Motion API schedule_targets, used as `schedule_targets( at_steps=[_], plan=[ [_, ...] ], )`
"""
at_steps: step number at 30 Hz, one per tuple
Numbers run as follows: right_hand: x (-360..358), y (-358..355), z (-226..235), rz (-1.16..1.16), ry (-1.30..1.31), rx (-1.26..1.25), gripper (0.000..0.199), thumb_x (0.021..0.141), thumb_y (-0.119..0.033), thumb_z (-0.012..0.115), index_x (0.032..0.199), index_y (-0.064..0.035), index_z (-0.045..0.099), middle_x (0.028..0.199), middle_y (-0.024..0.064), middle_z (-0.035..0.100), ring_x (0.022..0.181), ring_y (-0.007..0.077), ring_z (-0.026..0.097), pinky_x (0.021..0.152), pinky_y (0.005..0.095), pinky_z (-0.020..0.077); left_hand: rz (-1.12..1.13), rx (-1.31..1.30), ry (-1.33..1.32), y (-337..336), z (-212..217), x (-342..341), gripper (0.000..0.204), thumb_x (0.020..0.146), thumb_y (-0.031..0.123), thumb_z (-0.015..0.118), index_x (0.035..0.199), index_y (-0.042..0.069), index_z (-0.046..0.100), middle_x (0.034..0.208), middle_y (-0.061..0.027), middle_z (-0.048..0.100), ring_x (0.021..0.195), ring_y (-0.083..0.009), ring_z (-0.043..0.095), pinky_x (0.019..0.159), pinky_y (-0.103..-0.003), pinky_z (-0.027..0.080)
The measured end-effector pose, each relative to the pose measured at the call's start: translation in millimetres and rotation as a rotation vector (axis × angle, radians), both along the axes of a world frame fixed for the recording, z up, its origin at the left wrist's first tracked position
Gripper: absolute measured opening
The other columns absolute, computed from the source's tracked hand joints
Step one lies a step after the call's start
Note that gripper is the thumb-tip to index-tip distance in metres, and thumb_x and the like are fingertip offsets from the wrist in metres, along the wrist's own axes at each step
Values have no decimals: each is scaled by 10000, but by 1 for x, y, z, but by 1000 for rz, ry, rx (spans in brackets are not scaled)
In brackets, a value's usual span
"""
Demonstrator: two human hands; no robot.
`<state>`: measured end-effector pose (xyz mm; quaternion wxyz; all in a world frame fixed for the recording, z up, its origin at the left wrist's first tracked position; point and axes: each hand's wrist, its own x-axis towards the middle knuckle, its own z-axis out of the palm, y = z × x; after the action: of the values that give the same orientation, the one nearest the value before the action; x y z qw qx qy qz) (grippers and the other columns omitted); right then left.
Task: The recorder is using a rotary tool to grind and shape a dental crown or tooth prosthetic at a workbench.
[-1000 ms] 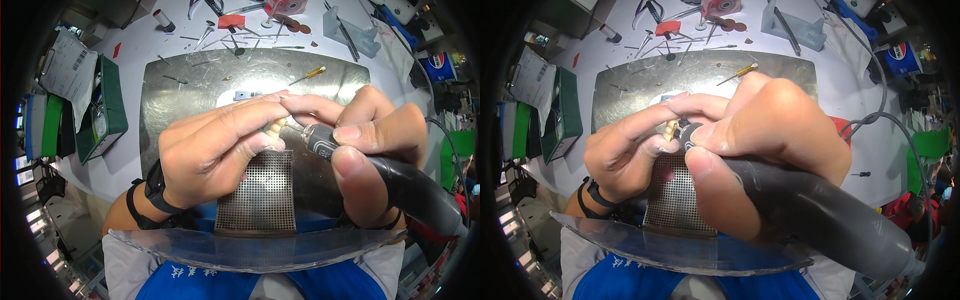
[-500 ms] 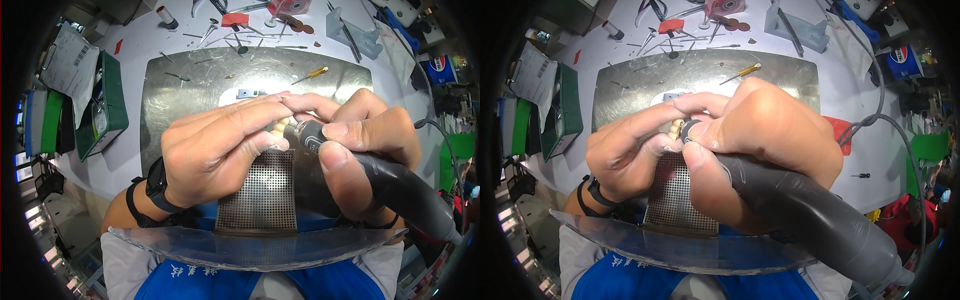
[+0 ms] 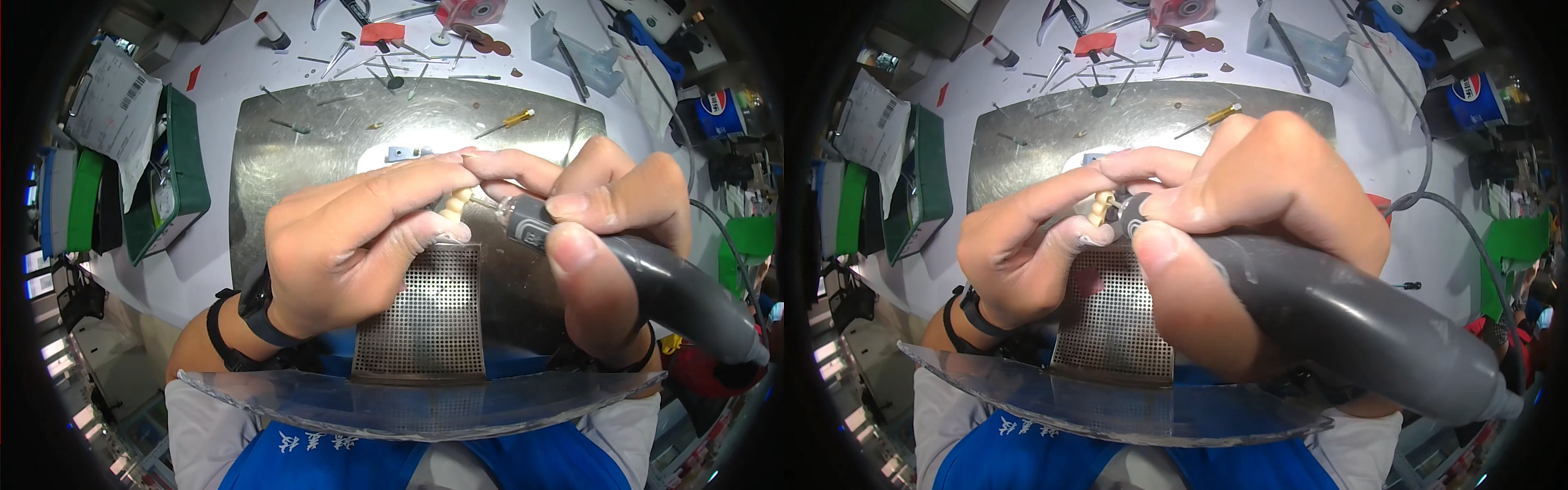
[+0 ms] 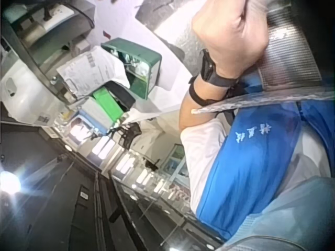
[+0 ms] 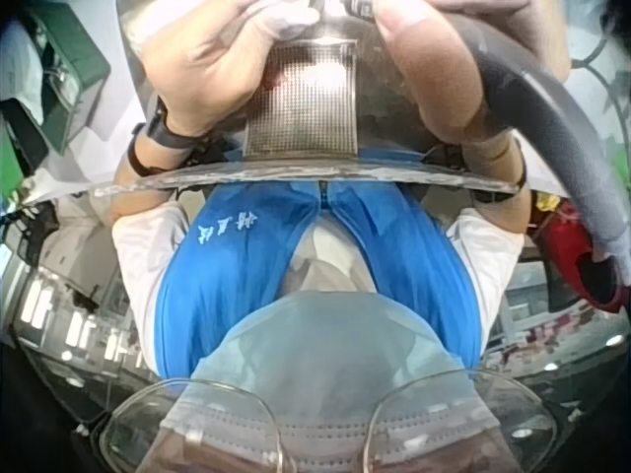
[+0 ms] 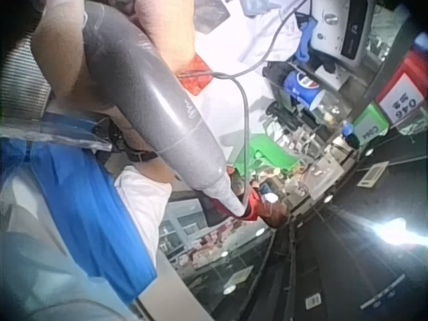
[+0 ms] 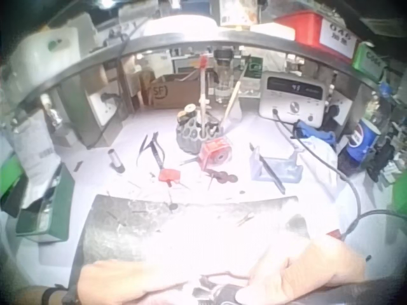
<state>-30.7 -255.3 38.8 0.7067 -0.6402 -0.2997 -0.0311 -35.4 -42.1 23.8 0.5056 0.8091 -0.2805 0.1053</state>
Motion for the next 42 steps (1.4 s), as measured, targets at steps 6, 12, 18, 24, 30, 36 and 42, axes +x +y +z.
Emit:
schedule_targets(
  at_steps=[6,12,18,24,30,36,42],
  plan=[
    [-1,2,-4,8,-45,85,183,911,-57,540,1030,-26,404,845,122,483,1017,506,637,912,570,549,-2,-47,74,-1,0,-2,213,890,-15,625,1090,-77,664,817,-136,712,608,-124,668,565,-223,516],
    [-5,2,0,-32,-45,-109,134,880,9,555,996,-13,493,833,136,509,1049,450,636,938,554,514,-11,9,-20,0,0,1,212,893,-9,628,1091,-77,663,877,-167,725,658,-133,682,613,-231,529],
    [-4,6,-3,-52,-33,-94,154,867,11,567,1000,-14,493,836,132,512,1053,443,633,934,547,513,-11,50,-41,1,1,0,216,886,-4,640,1087,-79,665,961,-198,727,779,-168,705,704,-255,544],
    [-4,4,-1,-47,-32,-86,154,865,3,565,992,-20,481,847,124,515,1050,453,635,929,525,521,-28,48,-44,0,2,1,222,899,-8,621,1105,-82,659,1007,-204,721,852,-189,709,758,-264,544],
    [2,-6,6,-86,83,60,184,872,-93,531,1029,-62,442,822,112,526,1008,468,652,931,539,524,-133,-257,253,1,-7,1,325,959,1,537,1269,-95,529,1128,-215,687,1042,-236,680,901,-302,535],
    [6,-6,-1,-46,-45,13,178,878,-92,526,1036,-56,450,825,115,519,1000,482,647,934,557,516,-158,-430,367,-2,-5,0,331,977,13,502,1290,-79,445,1158,-233,672,1083,-234,663,935,-308,523],
    [4,-3,-2,-43,-80,33,172,903,-112,536,1033,-41,448,857,127,506,1006,481,645,930,559,526,-147,-302,316,1,-3,0,310,973,11,509,1269,-69,465,1121,-206,690,1022,-177,670,890,-268,525]
  ],
)
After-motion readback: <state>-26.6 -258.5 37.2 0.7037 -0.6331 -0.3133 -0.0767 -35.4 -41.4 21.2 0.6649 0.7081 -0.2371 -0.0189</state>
